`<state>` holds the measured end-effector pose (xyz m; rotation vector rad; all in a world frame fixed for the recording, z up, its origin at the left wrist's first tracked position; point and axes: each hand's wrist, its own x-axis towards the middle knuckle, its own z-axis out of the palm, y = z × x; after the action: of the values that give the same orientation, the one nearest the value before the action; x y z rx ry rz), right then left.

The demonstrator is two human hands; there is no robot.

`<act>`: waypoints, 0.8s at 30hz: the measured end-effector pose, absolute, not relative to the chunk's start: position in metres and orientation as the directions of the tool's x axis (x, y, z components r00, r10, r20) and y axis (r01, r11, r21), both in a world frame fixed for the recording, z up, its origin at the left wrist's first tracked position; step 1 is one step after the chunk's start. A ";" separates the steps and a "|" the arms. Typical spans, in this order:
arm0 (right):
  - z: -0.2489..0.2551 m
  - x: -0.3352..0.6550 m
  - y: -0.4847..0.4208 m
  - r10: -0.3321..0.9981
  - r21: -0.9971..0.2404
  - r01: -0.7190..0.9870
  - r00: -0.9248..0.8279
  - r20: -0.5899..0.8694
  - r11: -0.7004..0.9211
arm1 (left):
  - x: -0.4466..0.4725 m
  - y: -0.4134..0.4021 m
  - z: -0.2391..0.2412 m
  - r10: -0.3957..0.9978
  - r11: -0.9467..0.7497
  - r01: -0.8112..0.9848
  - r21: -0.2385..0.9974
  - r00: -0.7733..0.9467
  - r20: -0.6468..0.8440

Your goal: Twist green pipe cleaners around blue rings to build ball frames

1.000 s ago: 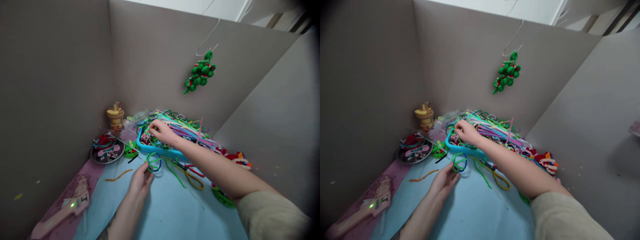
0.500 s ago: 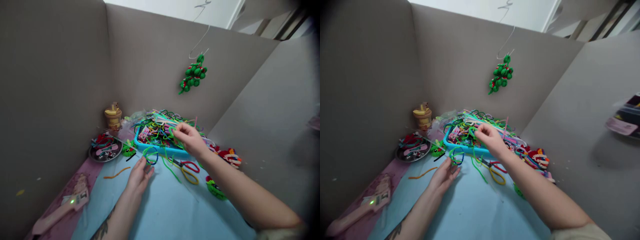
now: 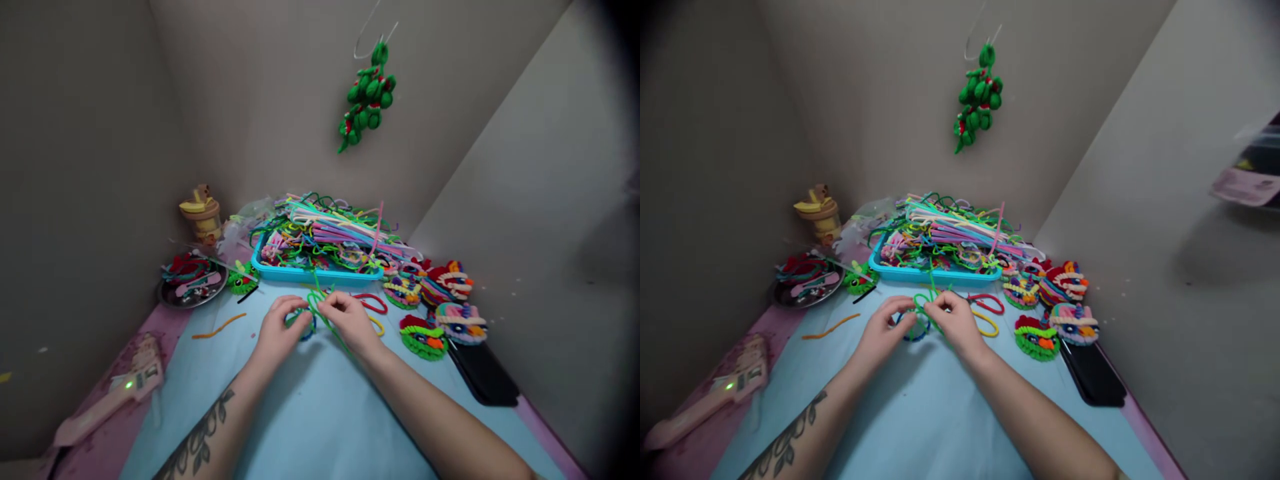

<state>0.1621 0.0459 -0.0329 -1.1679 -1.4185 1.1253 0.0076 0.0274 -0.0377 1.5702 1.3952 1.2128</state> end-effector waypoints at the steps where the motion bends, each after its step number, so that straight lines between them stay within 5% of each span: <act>1: -0.033 0.160 0.045 0.988 -0.986 0.118 -0.114 0.102 0.115 | 0.011 0.027 -0.036 0.988 -0.148 0.231 0.961 -0.001 0.153; 8: -0.010 0.182 0.049 0.945 -0.983 0.174 -0.328 -0.002 0.058 | 0.012 0.024 -0.026 0.983 0.183 -0.298 0.937 0.047 -0.177; 11: 0.004 0.203 0.055 0.919 -0.804 0.499 -0.368 0.141 0.323 | 0.007 0.024 -0.019 0.955 0.270 -0.192 0.943 0.179 -0.237; 15: 0.016 0.222 0.058 0.861 -0.500 0.709 -0.471 0.190 0.498 | 0.002 0.027 -0.018 0.977 0.190 0.084 0.978 0.078 -0.197; 24: 0.015 0.236 0.065 0.878 -0.401 0.782 -0.445 0.177 0.478 | -0.005 0.032 -0.020 0.994 0.102 0.197 0.975 -0.067 -0.091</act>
<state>0.2357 0.0648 0.0154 -1.3938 -2.3701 0.3704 -0.0046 0.0320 -0.0196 1.2534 1.4434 1.0762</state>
